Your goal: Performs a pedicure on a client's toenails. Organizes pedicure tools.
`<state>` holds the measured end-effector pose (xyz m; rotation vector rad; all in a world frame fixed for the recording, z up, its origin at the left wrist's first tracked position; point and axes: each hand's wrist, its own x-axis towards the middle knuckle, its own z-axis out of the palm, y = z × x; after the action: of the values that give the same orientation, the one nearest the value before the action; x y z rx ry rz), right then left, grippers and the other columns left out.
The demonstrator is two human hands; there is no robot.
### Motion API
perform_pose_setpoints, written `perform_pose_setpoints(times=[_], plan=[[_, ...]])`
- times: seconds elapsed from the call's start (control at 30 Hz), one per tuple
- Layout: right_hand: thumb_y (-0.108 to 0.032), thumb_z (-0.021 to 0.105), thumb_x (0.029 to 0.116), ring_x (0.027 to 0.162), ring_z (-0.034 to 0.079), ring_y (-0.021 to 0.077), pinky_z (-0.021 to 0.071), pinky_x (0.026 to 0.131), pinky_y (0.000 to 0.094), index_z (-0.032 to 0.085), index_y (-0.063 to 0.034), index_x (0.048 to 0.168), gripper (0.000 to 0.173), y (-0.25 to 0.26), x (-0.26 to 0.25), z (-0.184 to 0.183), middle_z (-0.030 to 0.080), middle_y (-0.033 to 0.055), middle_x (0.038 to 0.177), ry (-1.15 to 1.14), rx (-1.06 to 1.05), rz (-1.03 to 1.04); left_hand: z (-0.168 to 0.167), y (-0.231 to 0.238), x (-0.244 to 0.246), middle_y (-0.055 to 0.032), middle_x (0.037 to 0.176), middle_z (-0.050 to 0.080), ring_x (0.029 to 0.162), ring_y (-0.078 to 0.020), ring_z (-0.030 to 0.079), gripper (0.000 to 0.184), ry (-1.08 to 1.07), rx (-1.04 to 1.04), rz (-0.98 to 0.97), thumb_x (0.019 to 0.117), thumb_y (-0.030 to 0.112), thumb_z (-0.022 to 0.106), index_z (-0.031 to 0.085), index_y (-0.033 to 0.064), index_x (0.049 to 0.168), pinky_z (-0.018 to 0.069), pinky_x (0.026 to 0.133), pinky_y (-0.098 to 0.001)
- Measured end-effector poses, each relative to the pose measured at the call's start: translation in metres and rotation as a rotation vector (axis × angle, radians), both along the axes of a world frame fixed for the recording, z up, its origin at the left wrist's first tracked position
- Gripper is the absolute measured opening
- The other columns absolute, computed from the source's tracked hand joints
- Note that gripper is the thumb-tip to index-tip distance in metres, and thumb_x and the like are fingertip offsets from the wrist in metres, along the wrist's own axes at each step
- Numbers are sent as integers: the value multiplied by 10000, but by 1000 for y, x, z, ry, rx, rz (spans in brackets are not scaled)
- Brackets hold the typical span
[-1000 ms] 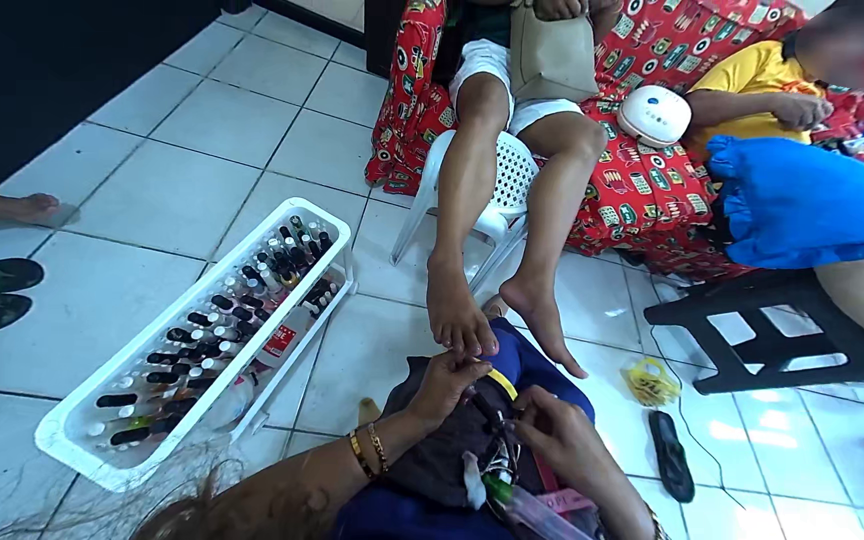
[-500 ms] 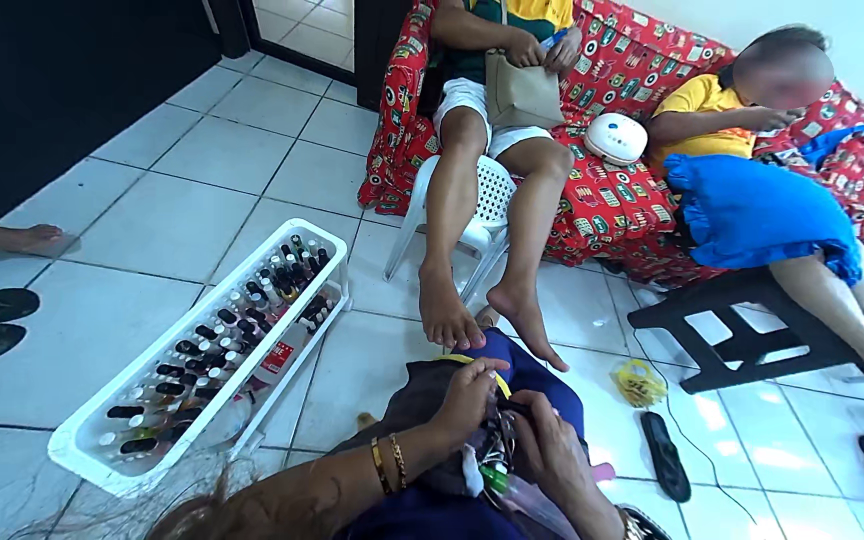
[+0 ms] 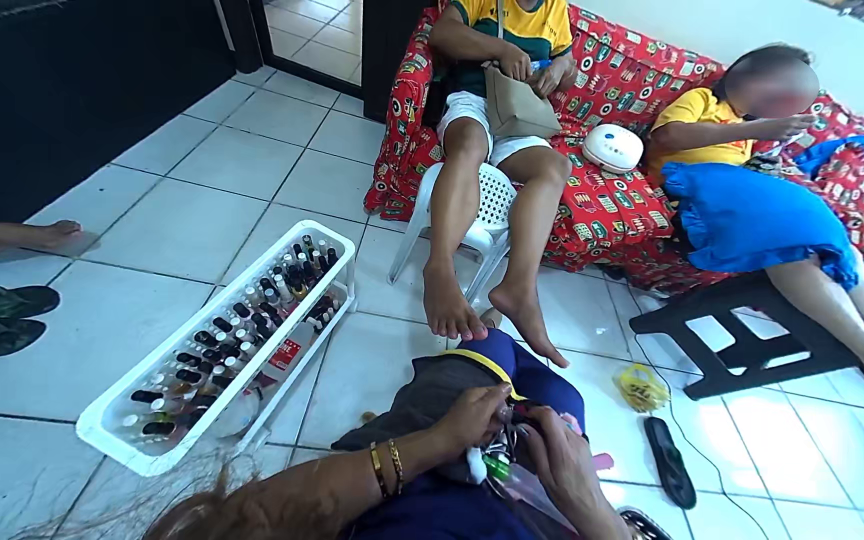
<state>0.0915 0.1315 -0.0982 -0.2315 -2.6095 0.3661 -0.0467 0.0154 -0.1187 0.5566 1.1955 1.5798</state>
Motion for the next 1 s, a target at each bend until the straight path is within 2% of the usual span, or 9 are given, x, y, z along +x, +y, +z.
perform_pose_setpoints(times=[0.07, 0.2, 0.33, 0.4, 0.47, 0.57, 0.77, 0.9, 1.0], plan=[[-295, 417, 1037, 550, 644, 233, 510, 510, 406, 670, 37, 890, 442, -7, -1, 2, 615, 109, 628, -91, -144, -90, -4, -3, 0, 58, 730, 452, 592, -5, 419, 289, 160, 69, 36, 1101, 215, 377, 560, 41, 960, 375, 566, -178], [-250, 359, 1073, 506, 492, -14, 459, 509, 177, 635, -12, 957, 383, -2, -2, 2, 516, -60, 622, -167, -655, -142, -2, -3, -1, 54, 749, 465, 556, 5, 445, 195, 188, 181, 11, 1090, 187, 392, 498, 24, 1111, 430, 556, -168], [-341, 455, 1053, 634, 668, 183, 549, 566, 305, 637, -14, 970, 383, 9, -1, 0, 665, 100, 760, 70, 78, 40, 11, -3, -1, 97, 550, 393, 415, -4, 355, 381, -327, 37, -106, 1132, 346, 229, 492, 153, 934, 341, 419, -145], [-372, 400, 1077, 624, 658, 188, 534, 552, 305, 628, -34, 957, 425, 11, 0, -1, 653, 93, 748, 78, 147, 22, 15, -2, 4, 95, 551, 396, 412, 5, 351, 374, -450, 2, -96, 1133, 349, 248, 481, 167, 904, 325, 411, -132], [-304, 410, 1062, 564, 632, 188, 507, 535, 358, 664, 14, 902, 438, 6, 3, 6, 619, 86, 649, -32, -178, -88, 14, -2, 6, 91, 646, 439, 488, 4, 413, 239, -244, 94, -89, 1123, 237, 264, 456, 139, 1020, 391, 478, -141], [-290, 315, 1080, 469, 468, 6, 447, 477, 198, 605, -56, 925, 404, 11, 10, 18, 481, -80, 581, -182, -856, -178, 3, 2, 6, 46, 817, 518, 646, -5, 512, 200, 225, 287, -131, 1074, 145, 394, 467, -1, 1189, 477, 636, -197], [-240, 515, 1018, 653, 696, 228, 580, 594, 384, 656, 11, 988, 289, 16, 35, 15, 682, 116, 759, 65, -85, -82, 12, 11, 13, 83, 767, 548, 599, -14, 541, 128, 52, 222, -285, 1063, 164, 404, 458, 97, 1158, 499, 582, -198], [-307, 293, 1100, 521, 464, 46, 427, 508, 236, 621, -26, 1009, 441, 10, 48, 28, 486, -39, 632, -177, -1013, -187, -1, 14, 20, -138, 1138, 652, 1007, -71, 639, 314, 695, 427, -157, 1009, 135, 562, 546, -83, 1235, 534, 920, -263], [-179, 385, 1089, 664, 592, 194, 516, 668, 369, 607, 79, 1079, 341, 2, 57, 37, 603, 128, 758, -127, -923, -187, 1, 19, 31, 16, 959, 647, 770, 2, 631, 314, 477, 379, -177, 1016, 164, 522, 492, -39, 1254, 562, 721, -216]])
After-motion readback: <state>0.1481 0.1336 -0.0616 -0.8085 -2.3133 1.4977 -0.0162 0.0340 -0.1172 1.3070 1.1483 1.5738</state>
